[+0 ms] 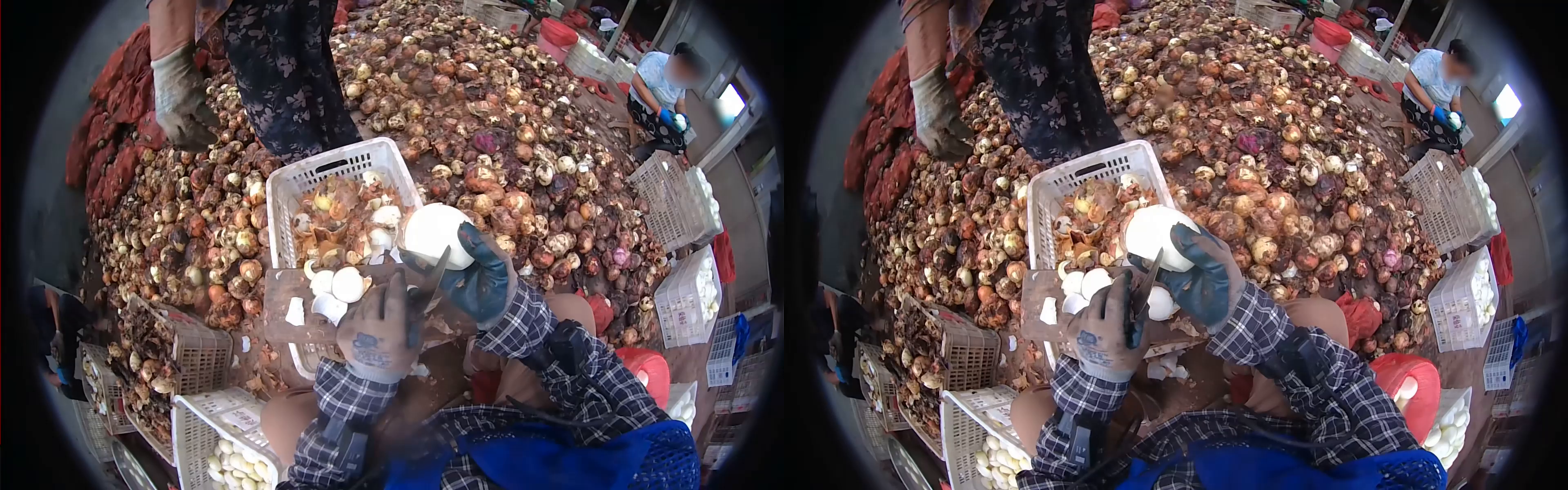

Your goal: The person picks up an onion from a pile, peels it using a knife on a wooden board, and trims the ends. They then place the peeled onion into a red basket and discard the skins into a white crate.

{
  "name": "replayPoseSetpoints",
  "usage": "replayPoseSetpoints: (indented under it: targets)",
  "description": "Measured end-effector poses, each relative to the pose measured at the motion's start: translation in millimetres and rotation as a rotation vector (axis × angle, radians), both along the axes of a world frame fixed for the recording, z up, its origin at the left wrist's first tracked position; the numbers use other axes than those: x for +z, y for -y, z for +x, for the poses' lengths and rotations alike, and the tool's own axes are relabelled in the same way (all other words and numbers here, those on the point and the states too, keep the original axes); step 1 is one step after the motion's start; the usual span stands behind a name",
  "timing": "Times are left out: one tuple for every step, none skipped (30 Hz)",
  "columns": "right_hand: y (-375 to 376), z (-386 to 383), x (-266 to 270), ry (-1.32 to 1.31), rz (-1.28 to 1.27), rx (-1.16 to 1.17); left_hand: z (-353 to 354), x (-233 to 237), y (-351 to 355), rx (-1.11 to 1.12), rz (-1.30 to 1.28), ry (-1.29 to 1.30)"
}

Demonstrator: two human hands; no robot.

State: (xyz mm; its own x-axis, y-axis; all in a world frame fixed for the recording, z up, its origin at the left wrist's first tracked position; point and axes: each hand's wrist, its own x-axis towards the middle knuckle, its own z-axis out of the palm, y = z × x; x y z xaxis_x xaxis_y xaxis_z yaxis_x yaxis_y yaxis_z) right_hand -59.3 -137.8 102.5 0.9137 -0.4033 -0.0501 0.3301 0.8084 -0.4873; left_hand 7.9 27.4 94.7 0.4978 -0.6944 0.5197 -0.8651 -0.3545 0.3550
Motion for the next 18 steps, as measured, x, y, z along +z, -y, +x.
replayPoseSetpoints:
  targets:
    - [0, 0, -2, 0.001, 0.012, -0.018, -1, -1, 1, 0.018, 0.042, 0.005]
    - [0, -1, -2, -0.014, 0.014, 0.001, -2, -4, 2, 0.039, 0.058, -0.011]
    - [0, -2, 0, -0.028, 0.015, 0.02, -2, -7, 2, 0.06, 0.074, -0.026]
    - [0, -3, 2, -0.041, 0.015, 0.037, -2, -8, 3, 0.08, 0.088, -0.04]
    - [-1, -2, 4, -0.053, 0.026, 0.027, -1, -8, 2, 0.102, 0.127, -0.031]
    - [-2, -1, 7, -0.066, 0.037, 0.016, -1, -6, 2, 0.124, 0.166, -0.022]
    - [-3, 0, 9, -0.079, 0.049, 0.005, -1, -5, 1, 0.146, 0.207, -0.013]
    - [-3, 0, 7, -0.101, 0.044, -0.017, -1, -5, 1, 0.182, 0.225, -0.009]
    - [-3, 0, 5, -0.124, 0.038, -0.038, -2, -4, 2, 0.218, 0.242, -0.005]
    - [-3, -1, 4, -0.145, 0.031, -0.06, -2, -3, 4, 0.254, 0.259, -0.001]
    - [-3, -1, 5, -0.172, -0.067, -0.075, -1, -1, 5, 0.23, 0.222, -0.095]
    - [-3, -2, 9, -0.201, -0.165, -0.089, -1, 3, 6, 0.206, 0.186, -0.19]
    - [-4, -3, 15, -0.229, -0.264, -0.101, -1, 6, 7, 0.183, 0.148, -0.285]
    - [-7, -3, 31, -0.345, -0.387, -0.113, 0, 10, 7, 0.148, 0.089, -0.354]
    - [-2, -2, 27, -0.347, -0.64, -0.182, 1, 14, 7, 0.113, 0.03, -0.423]
    - [5, -4, 19, -0.346, -0.891, -0.251, 2, 17, 7, 0.078, -0.028, -0.491]
    - [9, -4, 13, -0.341, -1.143, -0.319, 6, 18, 5, 0.06, -0.018, -0.495]
    - [10, -4, 10, -0.369, -1.287, -0.399, 10, 19, 3, 0.044, -0.01, -0.5]
